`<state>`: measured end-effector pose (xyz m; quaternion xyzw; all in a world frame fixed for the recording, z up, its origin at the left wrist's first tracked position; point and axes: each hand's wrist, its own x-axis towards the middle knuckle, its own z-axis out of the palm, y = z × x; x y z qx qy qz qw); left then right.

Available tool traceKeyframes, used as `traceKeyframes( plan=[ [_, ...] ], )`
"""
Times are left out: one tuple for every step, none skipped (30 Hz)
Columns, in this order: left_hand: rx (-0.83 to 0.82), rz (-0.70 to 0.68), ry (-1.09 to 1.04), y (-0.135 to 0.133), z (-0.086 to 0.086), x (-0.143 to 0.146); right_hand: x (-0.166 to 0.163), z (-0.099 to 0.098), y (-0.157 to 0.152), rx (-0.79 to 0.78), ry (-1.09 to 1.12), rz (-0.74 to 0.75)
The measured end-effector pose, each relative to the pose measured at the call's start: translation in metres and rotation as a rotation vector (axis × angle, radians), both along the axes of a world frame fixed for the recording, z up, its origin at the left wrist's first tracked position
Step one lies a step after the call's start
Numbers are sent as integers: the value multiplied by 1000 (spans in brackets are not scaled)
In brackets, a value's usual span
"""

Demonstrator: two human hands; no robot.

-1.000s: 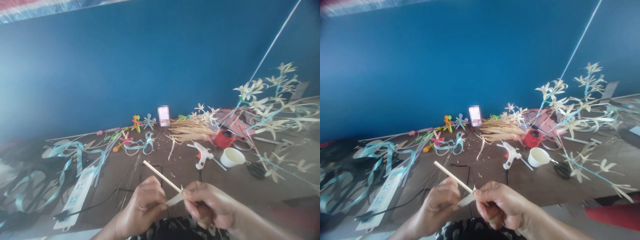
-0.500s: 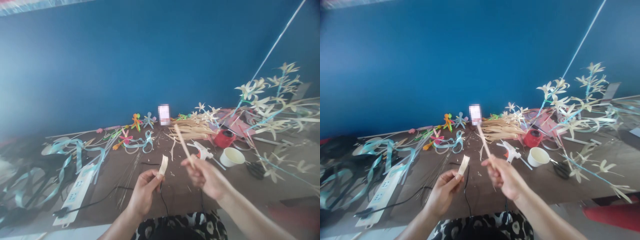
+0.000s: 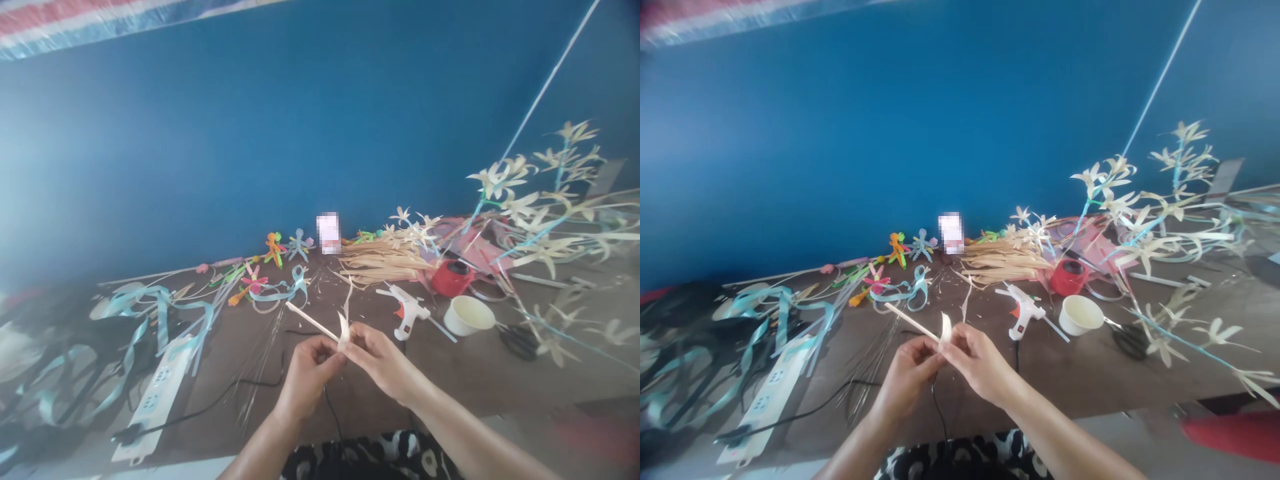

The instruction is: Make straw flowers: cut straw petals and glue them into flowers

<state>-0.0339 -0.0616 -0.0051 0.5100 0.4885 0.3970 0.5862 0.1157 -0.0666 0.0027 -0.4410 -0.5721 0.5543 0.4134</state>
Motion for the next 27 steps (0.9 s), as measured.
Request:
traceKeyframes(
  plan=[
    [12, -11, 34, 0, 0, 0, 0, -1, 1, 16, -5, -2],
    [26, -20, 60, 0, -1, 0, -1, -2, 2, 23, -4, -6],
    [41, -28, 80, 0, -2, 0, -1, -3, 3, 24, -3, -11],
    [57, -32, 92, 0, -3, 0, -2, -4, 3, 19, -2, -16],
    [70, -34, 102, -1, -4, -1, -2, -6, 4, 9, -1, -19],
    [81, -35, 112, -1, -5, -1, -3, -7, 4, -2, -1, -21],
    [90, -35, 124, -2, -5, -1, -3, -8, 4, -14, -1, -24],
    [97, -36, 136, -2, -6, -1, -3, -9, 4, -26, 2, -26],
    [101, -41, 147, -3, -6, -1, -3, -10, 4, -46, 13, -25],
    [105, -53, 152, -4, -5, -2, -4, -10, 4, -79, 39, -21],
    [111, -73, 151, -4, -4, -2, -4, -11, 3, -131, 83, -8],
    [121, -99, 151, -5, -2, -3, -4, -12, 2, -205, 146, 14],
    [135, -125, 155, -5, 0, -4, -4, -13, 1, -293, 223, 40],
    [150, -150, 169, -5, 3, -6, -4, -14, 0, -385, 306, 62],
    [165, -171, 196, -4, 6, -8, -4, -15, -1, -470, 383, 78],
    [177, -191, 230, -4, 9, -9, -3, -16, -2, -541, 446, 88],
    [189, -212, 266, -3, 12, -11, -2, -17, -2, -595, 493, 95],
    [201, -235, 301, -3, 14, -13, -1, -18, -2, -632, 523, 99],
    [216, -262, 331, -2, 16, -15, 1, -19, -2, -658, 542, 104],
    [233, -287, 356, -2, 17, -16, 3, -19, -2, -676, 555, 108],
    [247, -306, 375, -2, 18, -17, 4, -19, -1, -687, 565, 107],
    [253, -318, 386, -2, 18, -19, 6, -18, 0, -693, 572, 104],
    [248, -320, 383, -1, 18, -20, 7, -18, 1, -697, 579, 103],
    [229, -318, 365, -1, 17, -21, 8, -17, 2, -700, 583, 108],
    [198, -313, 331, -1, 16, -22, 9, -17, 4, -698, 586, 115],
    [158, -305, 283, 0, 14, -23, 10, -16, 6, -694, 587, 123],
    [116, -292, 225, 0, 12, -24, 12, -16, 9, -691, 591, 126]
  ],
)
